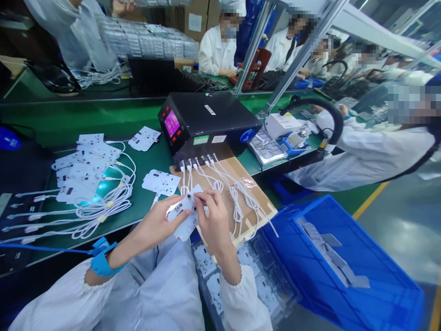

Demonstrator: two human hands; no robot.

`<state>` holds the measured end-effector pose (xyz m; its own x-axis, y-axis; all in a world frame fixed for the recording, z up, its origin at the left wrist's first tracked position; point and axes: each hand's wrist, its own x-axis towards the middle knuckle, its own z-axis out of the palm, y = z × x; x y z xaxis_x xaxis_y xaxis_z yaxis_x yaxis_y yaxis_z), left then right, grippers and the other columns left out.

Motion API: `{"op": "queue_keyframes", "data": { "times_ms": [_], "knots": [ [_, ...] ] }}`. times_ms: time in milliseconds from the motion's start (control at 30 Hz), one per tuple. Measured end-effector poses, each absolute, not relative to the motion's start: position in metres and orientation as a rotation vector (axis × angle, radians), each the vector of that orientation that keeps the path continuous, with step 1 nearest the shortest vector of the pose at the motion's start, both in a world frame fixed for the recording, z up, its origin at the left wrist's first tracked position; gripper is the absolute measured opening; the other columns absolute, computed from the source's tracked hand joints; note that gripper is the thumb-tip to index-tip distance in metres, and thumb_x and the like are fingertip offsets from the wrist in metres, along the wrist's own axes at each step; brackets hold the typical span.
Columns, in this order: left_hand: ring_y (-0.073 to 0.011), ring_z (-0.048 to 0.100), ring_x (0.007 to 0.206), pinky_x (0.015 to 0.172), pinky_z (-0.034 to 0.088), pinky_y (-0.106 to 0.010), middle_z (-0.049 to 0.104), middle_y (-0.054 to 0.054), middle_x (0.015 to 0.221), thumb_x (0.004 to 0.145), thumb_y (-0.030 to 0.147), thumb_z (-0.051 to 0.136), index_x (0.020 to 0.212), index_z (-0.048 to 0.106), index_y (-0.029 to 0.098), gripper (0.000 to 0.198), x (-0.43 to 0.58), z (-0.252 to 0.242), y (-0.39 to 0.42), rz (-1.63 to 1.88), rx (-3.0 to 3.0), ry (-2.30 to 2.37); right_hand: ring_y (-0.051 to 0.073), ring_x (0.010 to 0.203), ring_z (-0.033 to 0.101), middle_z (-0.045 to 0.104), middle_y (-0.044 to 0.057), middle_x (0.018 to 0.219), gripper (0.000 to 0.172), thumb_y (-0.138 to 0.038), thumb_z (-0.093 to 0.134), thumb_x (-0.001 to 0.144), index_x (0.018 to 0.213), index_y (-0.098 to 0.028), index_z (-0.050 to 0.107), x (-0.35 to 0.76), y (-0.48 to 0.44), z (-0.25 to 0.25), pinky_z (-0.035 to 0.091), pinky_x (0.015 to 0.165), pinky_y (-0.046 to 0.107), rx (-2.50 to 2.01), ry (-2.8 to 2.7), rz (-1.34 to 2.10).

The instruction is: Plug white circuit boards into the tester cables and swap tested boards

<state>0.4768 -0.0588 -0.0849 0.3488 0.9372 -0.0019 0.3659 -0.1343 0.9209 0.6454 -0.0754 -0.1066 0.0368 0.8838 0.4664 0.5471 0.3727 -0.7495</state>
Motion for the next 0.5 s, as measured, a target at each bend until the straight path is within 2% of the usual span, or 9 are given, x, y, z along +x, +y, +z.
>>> {"op": "queue_keyframes", "data": {
  "times_ms": [167,333,433,500],
  "knots": [
    [-0.0262,0.069,0.115,0.096,0.057,-0.035,0.074,-0.009,0.124,0.096,0.03,0.059,0.122,0.073,0.019,0.032,0.477,-0.0855,-0.0593,0.812,1.71,1.146,0.017,0.087,0.069,0.062,0.007,0.102,0.015,-0.027,0.055,0.105,0.106,-0.025,0.07,0.6408,-0.076,-0.1057,0.064,0.079,0.034,-1.301,-1.641,0.37],
    [-0.0256,0.07,0.112,0.1,0.054,-0.036,0.075,-0.01,0.121,0.096,0.027,0.058,0.12,0.072,0.018,0.029,0.4803,-0.0865,-0.0565,0.838,1.703,1.104,0.018,0.089,0.068,0.061,0.007,0.103,0.015,-0.024,0.054,0.104,0.109,-0.025,0.069,0.6445,-0.0744,-0.1091,0.062,0.08,0.036,-1.313,-1.685,0.293],
    [-0.0244,0.07,0.107,0.097,0.054,-0.035,0.076,-0.01,0.117,0.095,0.023,0.058,0.112,0.072,0.017,0.023,0.4815,-0.0864,-0.0577,0.863,1.761,1.066,0.021,0.09,0.067,0.064,0.007,0.101,0.013,-0.026,0.058,0.102,0.107,-0.025,0.069,0.6465,-0.0742,-0.1081,0.059,0.08,0.04,-1.316,-1.753,0.157],
    [-0.0232,0.071,0.095,0.086,0.055,-0.033,0.077,-0.01,0.107,0.093,0.021,0.059,0.104,0.07,0.016,0.016,0.4805,-0.0841,-0.0583,0.827,1.841,1.06,0.023,0.086,0.067,0.066,0.008,0.097,0.012,-0.03,0.059,0.101,0.105,-0.027,0.07,0.6463,-0.0734,-0.1085,0.056,0.077,0.042,-1.293,-1.787,0.045]
  ]
}}
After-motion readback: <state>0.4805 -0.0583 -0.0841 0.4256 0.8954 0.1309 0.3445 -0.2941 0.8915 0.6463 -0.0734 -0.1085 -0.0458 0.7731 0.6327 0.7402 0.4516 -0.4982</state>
